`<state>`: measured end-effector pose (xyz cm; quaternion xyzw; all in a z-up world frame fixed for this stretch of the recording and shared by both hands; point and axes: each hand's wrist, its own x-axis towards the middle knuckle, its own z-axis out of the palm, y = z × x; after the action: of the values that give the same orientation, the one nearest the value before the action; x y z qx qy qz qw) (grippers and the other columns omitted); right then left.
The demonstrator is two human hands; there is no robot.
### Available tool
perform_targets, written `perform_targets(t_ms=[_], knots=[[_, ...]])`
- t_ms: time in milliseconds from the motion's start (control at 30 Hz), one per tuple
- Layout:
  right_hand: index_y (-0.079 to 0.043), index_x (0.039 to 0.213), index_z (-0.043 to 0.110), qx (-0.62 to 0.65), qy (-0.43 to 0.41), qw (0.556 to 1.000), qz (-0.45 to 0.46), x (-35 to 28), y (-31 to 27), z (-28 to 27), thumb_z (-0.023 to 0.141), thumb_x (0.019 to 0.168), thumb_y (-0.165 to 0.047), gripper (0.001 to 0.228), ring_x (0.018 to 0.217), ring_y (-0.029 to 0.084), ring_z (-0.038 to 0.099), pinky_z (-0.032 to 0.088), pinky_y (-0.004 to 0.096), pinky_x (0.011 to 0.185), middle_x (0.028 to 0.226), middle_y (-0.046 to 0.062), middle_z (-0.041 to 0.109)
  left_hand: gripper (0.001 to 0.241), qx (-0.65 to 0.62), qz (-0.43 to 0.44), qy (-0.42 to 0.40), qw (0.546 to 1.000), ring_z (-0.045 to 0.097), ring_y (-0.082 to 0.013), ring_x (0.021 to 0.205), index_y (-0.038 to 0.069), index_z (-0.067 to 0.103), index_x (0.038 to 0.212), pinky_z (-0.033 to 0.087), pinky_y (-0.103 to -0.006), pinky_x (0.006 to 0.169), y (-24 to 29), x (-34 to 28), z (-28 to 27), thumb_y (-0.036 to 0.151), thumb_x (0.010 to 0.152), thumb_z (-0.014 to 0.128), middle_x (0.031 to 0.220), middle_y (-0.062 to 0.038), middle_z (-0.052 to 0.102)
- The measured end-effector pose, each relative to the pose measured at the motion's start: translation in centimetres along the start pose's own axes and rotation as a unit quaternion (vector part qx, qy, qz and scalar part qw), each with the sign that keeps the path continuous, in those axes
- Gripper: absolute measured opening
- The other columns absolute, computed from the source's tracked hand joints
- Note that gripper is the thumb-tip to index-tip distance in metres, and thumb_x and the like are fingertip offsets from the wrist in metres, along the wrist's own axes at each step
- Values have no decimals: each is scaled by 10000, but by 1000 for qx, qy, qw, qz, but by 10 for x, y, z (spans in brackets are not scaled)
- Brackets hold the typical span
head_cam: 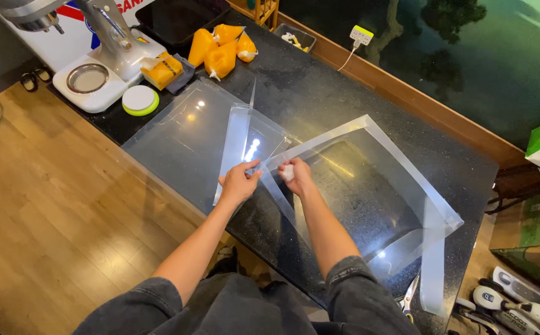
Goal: The person folds and presses strips of clear tape along the edges of transparent plastic sheets on a black countertop, aligning the sheets and smoothing the tape seams by hand. They occasionally pick up scissors to trim the tape and continue pressing the seams closed.
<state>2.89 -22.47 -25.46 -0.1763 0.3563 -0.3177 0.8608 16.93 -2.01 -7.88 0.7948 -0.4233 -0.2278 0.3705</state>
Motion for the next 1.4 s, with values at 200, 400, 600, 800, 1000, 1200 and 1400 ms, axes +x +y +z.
perform_targets(t_ms=[200, 400, 600, 800, 1000, 1200, 1400], knots=[[-205, 1115, 500, -70, -66, 980, -174, -74, -7, 66, 473, 917, -204, 199, 586, 198, 543, 456, 343, 491, 767, 71, 531, 390, -2, 6, 19, 1000, 672, -156, 816, 274, 752, 1225, 351, -391, 913, 3, -5, -3, 379, 850, 740, 924, 13, 752], [-142, 1352, 489, -512, -74, 773, -366, -98, -22, 76, 682, 878, -191, 515, 619, 173, 527, 430, 353, 556, 713, 61, 559, 385, -16, 7, 54, 998, 677, -158, 826, 260, 754, 1222, 349, -386, 932, 0, -12, -1, 343, 847, 731, 975, 11, 763], [-144, 1349, 551, -696, 17, 652, -299, -97, -29, 101, 738, 860, -283, 542, 781, 384, 701, 545, 493, 723, 794, 188, 713, 388, -7, -30, 71, 997, 695, -156, 857, 247, 756, 1199, 366, -380, 947, -5, -21, 4, 359, 828, 752, 1036, 20, 768], [-219, 1293, 636, -767, 45, 609, -195, -91, -28, 111, 689, 866, -254, 432, 1061, 457, 655, 536, 540, 895, 1119, 223, 711, 353, -6, -26, 89, 996, 698, -162, 836, 194, 754, 1112, 357, -379, 917, -2, -32, 3, 338, 790, 775, 1060, 15, 754], [-182, 1219, 707, -863, 128, 471, -129, -24, -23, 64, 487, 1031, -213, 291, 1116, 410, 697, 573, 522, 918, 1201, 198, 721, 315, -15, -16, 83, 996, 689, -166, 851, 176, 697, 1093, 346, -395, 904, 0, -40, 3, 310, 815, 757, 1061, 18, 731], [-207, 1239, 647, -863, 174, 447, -157, -30, -42, 57, 372, 1024, -324, 368, 996, 427, 701, 575, 536, 798, 1120, 216, 701, 384, 13, 8, 87, 996, 632, -222, 956, 143, 629, 1142, 325, -446, 941, 29, -53, -7, 222, 790, 761, 1099, -30, 677], [-25, 1193, 662, -854, 86, 453, -240, 27, -14, -28, 508, 1021, -256, 326, 1030, 439, 720, 577, 517, 853, 1253, 245, 685, 518, 40, 262, 92, 960, 546, -392, 1190, 82, 612, 1162, 389, -539, 971, 89, -57, 2, -21, 656, 571, 1219, -139, 598]])
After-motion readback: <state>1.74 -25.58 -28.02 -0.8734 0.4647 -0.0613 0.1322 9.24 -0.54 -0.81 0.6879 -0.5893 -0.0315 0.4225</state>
